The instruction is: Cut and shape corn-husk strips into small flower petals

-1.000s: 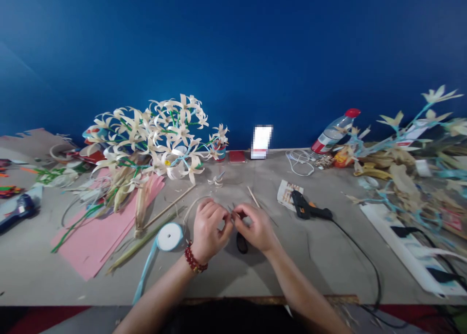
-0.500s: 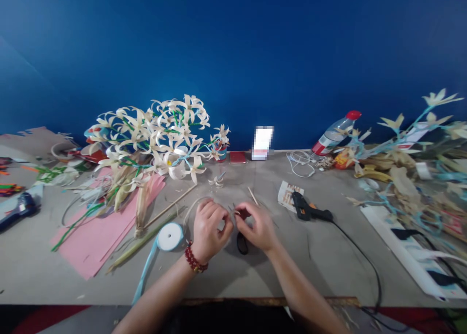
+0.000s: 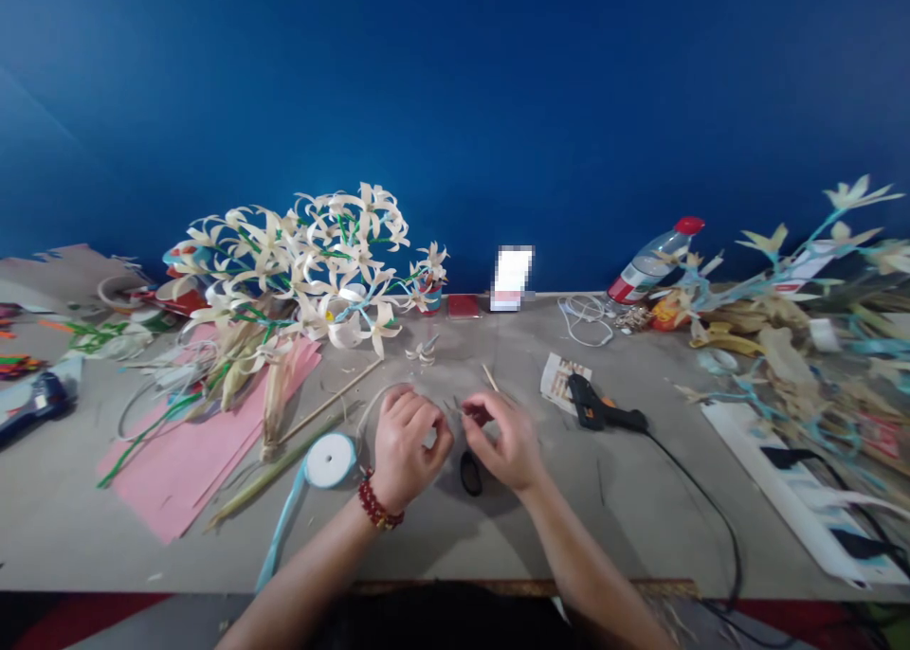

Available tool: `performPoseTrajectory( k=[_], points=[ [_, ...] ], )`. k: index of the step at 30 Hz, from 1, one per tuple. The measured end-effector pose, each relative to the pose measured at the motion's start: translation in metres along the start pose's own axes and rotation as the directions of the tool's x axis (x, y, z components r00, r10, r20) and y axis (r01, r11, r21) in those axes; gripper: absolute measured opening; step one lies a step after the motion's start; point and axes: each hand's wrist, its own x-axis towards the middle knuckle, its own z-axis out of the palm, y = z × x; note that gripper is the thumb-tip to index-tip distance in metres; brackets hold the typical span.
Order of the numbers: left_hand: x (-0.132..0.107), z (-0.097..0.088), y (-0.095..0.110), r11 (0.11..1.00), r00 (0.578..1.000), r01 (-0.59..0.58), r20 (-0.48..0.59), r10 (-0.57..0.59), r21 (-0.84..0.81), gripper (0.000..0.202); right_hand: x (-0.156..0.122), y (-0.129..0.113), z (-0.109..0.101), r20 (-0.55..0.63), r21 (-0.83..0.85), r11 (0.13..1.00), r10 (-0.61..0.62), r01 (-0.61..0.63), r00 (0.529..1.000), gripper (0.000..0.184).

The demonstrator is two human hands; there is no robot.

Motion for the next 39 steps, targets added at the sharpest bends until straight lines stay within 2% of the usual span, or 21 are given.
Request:
performPoseTrajectory(
  k=[2,5,10,12,14,16,18,21,23,26,28,30,32,34,35,37,39],
  points=[
    [0.0,0.001,0.001,1.0,1.0,-0.004,0.005,0.004,0.008,0.015,0.0,-0.004,0.007,0.017,-0.015,1.0,0.003,-0.002,1.0,0.004],
    [0.0,0.003,0.002,1.0,1.0,-0.008,0.006,0.008,0.012,0.016,0.0,-0.001,0.011,0.003,-0.038,0.999,0.003,-0.002,1.0,0.01],
    [-0.001,0.001,-0.001,0.999,1.0,0.009,-0.017,-0.009,-0.04,0.015,-0.001,0.015,-0.002,-0.104,-0.079,0.995,0.06,-0.068,0.993,0.01],
    [-0.001,0.0,-0.003,0.993,0.998,0.057,-0.01,-0.058,-0.107,0.014,0.0,0.017,-0.007,-0.127,-0.028,0.996,0.079,-0.083,0.989,0.01],
    [-0.002,0.001,-0.006,0.96,0.987,0.163,0.047,-0.156,-0.228,0.013,0.001,0.015,-0.009,-0.063,0.113,0.991,0.075,-0.068,0.995,0.013],
    [-0.002,0.003,-0.008,0.858,0.944,0.326,0.18,-0.275,-0.398,0.014,0.003,0.012,-0.01,0.056,0.283,0.957,0.046,-0.06,0.997,0.022],
    [-0.002,0.005,-0.01,0.666,0.869,0.494,0.348,-0.353,-0.559,0.015,0.005,0.009,-0.008,0.166,0.401,0.913,0.002,-0.069,0.986,0.026],
    [-0.001,0.009,-0.013,0.367,0.76,0.649,0.549,-0.347,-0.666,0.016,0.007,0.008,-0.005,0.251,0.497,0.859,-0.01,-0.12,0.968,0.012],
    [-0.002,0.01,-0.014,0.221,0.695,0.717,0.651,-0.306,-0.661,0.016,0.006,0.01,-0.001,0.286,0.555,0.798,0.082,-0.235,0.955,0.011],
    [-0.003,0.011,-0.014,0.053,0.619,0.776,0.745,-0.247,-0.628,0.015,0.004,0.013,0.005,0.374,0.643,0.606,0.286,-0.469,0.882,0.02],
    [-0.003,0.011,-0.014,0.06,0.635,0.762,0.725,-0.265,-0.645,0.012,0.003,0.014,0.008,0.427,0.688,0.452,0.38,-0.568,0.82,0.025],
    [-0.004,0.012,-0.014,0.189,0.7,0.709,0.643,-0.312,-0.68,0.012,0.002,0.015,0.011,0.455,0.716,0.331,0.447,-0.615,0.77,0.028],
    [-0.004,0.012,-0.014,0.359,0.777,0.628,0.538,-0.326,-0.69,0.014,0.002,0.014,0.013,0.471,0.726,0.261,0.484,-0.636,0.737,0.03],
    [-0.004,0.013,-0.014,0.482,0.834,0.551,0.465,-0.297,-0.681,0.015,0.002,0.014,0.015,0.473,0.731,0.24,0.497,-0.639,0.728,0.032],
    [-0.004,0.013,-0.014,0.516,0.853,0.521,0.441,-0.279,-0.68,0.016,0.001,0.014,0.016,0.469,0.733,0.242,0.498,-0.636,0.73,0.032],
    [-0.005,0.013,-0.013,0.519,0.866,0.498,0.431,-0.253,-0.695,0.019,0.001,0.015,0.017,0.453,0.735,0.258,0.501,-0.627,0.737,0.033],
    [-0.005,0.014,-0.012,0.446,0.855,0.518,0.459,-0.241,-0.73,0.021,0.001,0.016,0.017,0.432,0.738,0.273,0.513,-0.618,0.742,0.034]
  ],
)
